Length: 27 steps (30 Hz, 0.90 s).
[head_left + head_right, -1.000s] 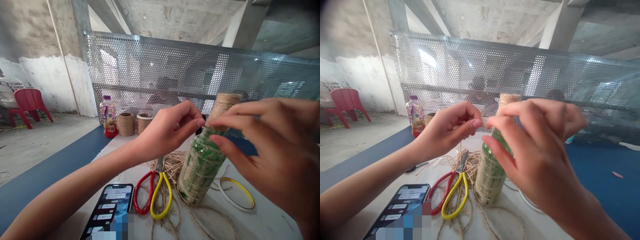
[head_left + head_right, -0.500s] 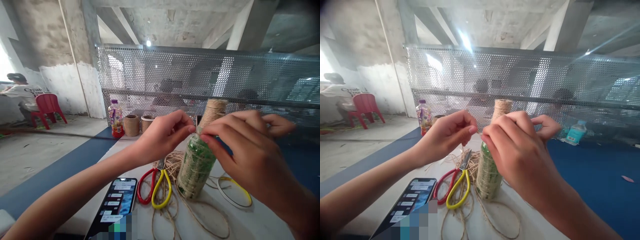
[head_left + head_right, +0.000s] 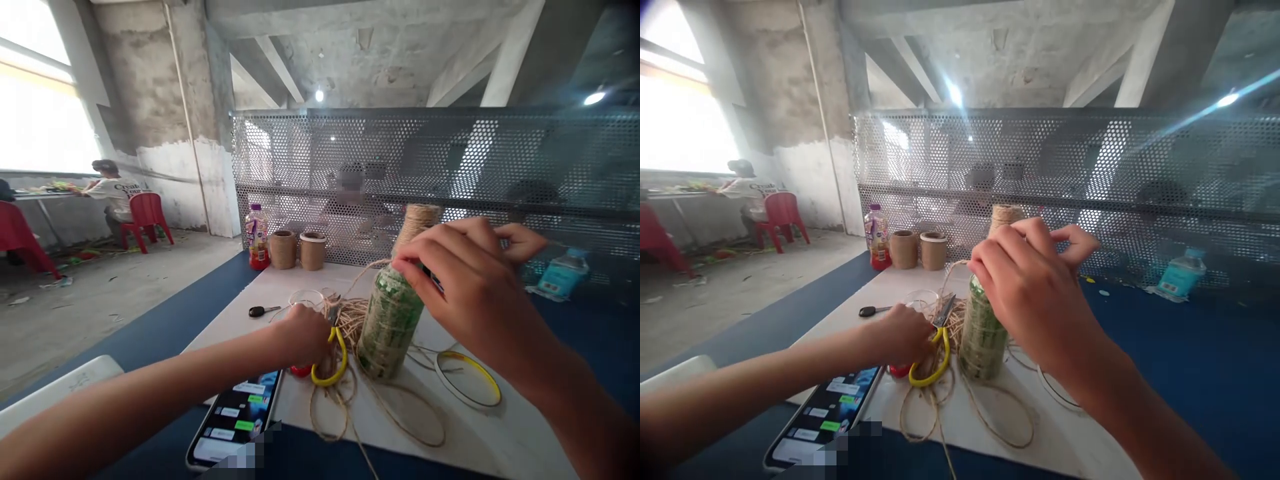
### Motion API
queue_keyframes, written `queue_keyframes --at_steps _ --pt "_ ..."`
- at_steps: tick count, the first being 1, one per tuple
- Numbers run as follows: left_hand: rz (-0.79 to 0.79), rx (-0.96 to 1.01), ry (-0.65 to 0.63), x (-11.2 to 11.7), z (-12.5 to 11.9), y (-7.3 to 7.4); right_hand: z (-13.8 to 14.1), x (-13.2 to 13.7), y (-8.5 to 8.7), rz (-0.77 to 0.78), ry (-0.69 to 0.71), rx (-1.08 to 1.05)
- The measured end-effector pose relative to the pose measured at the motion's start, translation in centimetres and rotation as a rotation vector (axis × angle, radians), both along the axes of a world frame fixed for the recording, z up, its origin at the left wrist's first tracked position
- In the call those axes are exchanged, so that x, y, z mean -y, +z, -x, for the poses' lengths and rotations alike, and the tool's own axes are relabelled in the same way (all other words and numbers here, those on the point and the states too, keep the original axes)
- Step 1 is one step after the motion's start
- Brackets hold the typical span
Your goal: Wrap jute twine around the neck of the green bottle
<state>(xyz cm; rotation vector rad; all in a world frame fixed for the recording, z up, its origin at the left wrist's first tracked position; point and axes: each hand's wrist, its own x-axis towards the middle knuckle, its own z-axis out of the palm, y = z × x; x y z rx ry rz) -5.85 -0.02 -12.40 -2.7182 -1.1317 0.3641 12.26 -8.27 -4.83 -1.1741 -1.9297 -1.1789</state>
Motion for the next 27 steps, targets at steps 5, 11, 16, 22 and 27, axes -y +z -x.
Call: queue_keyframes --at_steps 5,11,16,22,27 --pt "0.122 0.023 0.053 -1.0 0.2 -1.5 0.0 0.0 0.1 0.018 0.017 0.003" --pt "0.346 0.184 0.147 -3.4 1.7 -0.9 0.0 0.1 -0.1 0.065 -0.035 0.047" --pt "0.594 0.357 0.183 -3.6 3.9 0.9 0.0 0.1 -0.4 0.077 -0.037 0.061" --pt "0.953 0.608 0.131 1.7 6.3 3.4 -0.1 -0.1 -0.3 0.053 -0.067 0.057" --pt "1.258 0.759 0.143 5.5 8.0 5.6 -0.3 -0.2 -0.2 0.006 -0.096 0.045"
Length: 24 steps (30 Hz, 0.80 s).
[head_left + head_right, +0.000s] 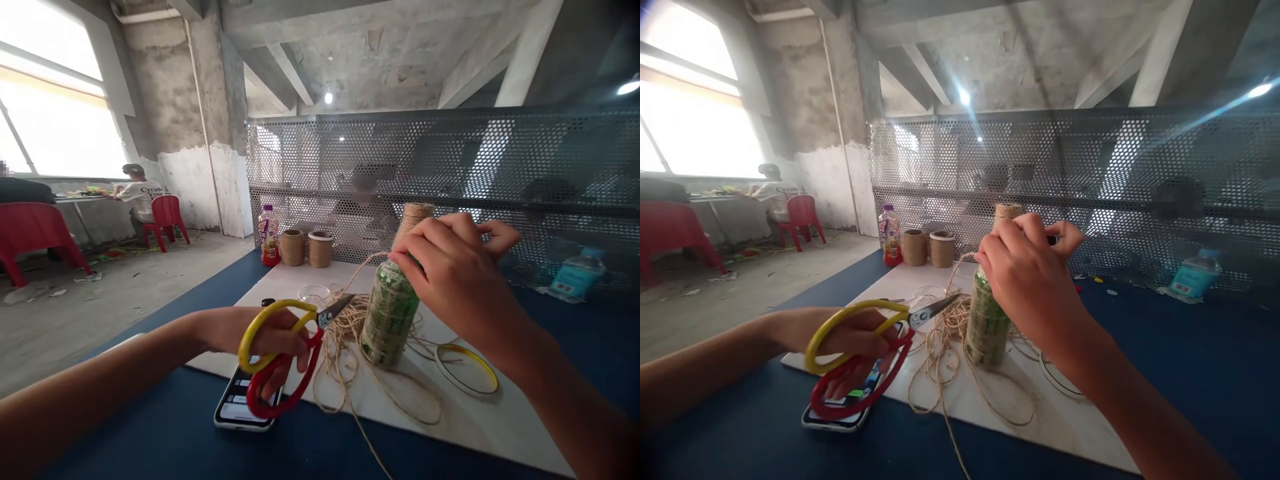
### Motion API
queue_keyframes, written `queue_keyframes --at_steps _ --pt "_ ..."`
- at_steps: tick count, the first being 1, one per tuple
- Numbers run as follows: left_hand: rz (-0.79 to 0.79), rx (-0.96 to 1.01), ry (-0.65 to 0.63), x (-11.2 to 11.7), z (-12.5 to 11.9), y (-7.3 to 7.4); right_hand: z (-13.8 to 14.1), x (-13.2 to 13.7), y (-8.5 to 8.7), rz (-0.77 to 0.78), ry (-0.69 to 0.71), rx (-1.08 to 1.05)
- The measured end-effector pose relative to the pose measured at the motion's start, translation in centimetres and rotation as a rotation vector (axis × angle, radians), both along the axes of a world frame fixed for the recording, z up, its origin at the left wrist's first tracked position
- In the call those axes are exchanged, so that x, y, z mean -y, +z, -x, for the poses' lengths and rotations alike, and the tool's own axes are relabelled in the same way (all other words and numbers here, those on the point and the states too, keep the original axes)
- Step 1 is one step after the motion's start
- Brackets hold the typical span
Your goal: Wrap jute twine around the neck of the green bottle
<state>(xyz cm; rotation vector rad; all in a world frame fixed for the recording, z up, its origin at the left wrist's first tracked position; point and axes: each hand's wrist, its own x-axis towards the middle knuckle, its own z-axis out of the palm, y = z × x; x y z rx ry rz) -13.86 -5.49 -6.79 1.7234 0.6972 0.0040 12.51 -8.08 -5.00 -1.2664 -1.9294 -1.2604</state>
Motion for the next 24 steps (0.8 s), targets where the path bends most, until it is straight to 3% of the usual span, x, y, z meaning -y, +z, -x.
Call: queue_keyframes --at_steps 4,9,18,24 --pt "0.119 -0.027 -0.03 2.2 1.9 1.7 -0.3 0.0 0.1 0.012 -0.021 -0.008" --pt "0.001 -0.038 0.066 3.9 3.3 2.8 -0.6 -0.1 0.1 -0.025 0.005 -0.011" --pt "-0.065 0.019 0.023 3.8 1.5 2.8 -0.3 -0.1 0.1 -0.007 0.016 -0.017" --pt "-0.094 0.015 -0.094 3.1 0.5 3.1 -0.1 0.3 0.2 0.021 0.026 -0.045"
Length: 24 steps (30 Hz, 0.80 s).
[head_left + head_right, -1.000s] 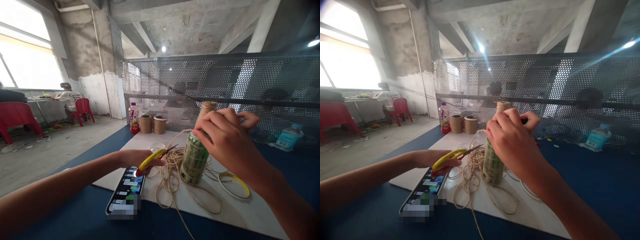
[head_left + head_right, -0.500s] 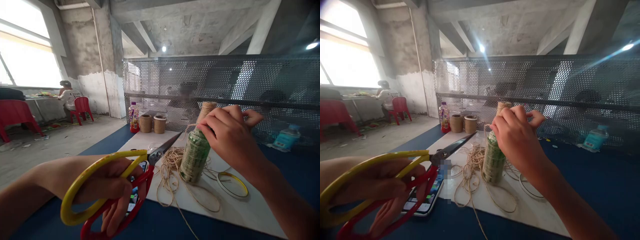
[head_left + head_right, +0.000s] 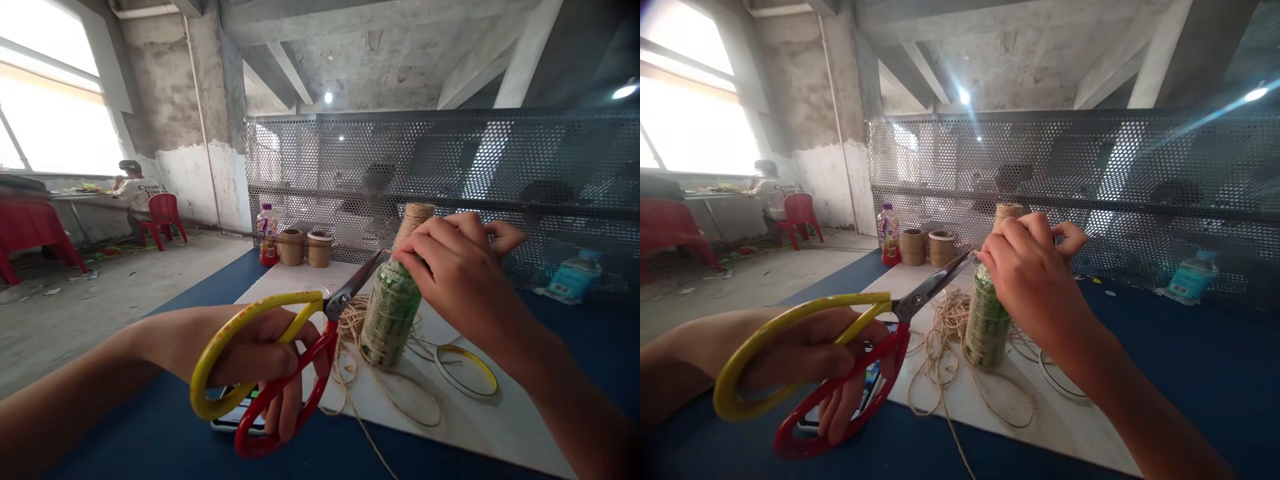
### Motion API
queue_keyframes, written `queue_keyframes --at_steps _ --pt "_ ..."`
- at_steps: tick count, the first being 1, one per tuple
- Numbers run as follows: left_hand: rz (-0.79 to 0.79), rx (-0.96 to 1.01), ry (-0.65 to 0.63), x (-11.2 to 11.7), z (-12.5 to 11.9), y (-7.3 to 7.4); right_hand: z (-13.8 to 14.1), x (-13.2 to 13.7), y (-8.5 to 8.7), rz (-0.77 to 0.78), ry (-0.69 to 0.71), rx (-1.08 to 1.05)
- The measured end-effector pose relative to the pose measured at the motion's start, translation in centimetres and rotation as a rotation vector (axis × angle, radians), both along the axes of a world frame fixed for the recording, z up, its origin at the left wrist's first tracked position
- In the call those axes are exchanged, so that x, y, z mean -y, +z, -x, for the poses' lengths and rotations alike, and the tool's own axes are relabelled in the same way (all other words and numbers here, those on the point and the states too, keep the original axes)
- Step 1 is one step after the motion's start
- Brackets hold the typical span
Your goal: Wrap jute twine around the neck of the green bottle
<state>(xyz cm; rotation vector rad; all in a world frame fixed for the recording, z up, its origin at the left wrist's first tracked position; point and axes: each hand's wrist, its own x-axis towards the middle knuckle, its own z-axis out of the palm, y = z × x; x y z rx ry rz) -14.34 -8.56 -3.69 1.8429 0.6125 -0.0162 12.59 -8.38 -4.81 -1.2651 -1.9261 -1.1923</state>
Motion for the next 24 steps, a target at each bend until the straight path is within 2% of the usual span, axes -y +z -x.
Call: queue_keyframes --at_steps 4,6,10,21,24 --pt "-0.07 -0.023 -0.028 -0.2 -0.5 0.3 0.1 0.1 0.0 0.012 -0.002 0.001" --pt "-0.165 -0.032 -0.019 -0.3 -0.7 0.3 0.2 0.1 0.1 0.018 -0.003 -0.002" --pt "-0.374 -0.047 0.09 -0.4 -1.0 0.0 0.2 0.1 0.1 0.059 -0.012 -0.008" --pt "-0.476 -0.084 0.186 0.1 -1.3 -0.3 0.1 0.0 0.2 0.075 0.027 -0.026" --pt "-0.498 -0.077 0.178 0.4 -1.2 -0.7 0.1 0.1 0.2 0.101 0.024 -0.016"
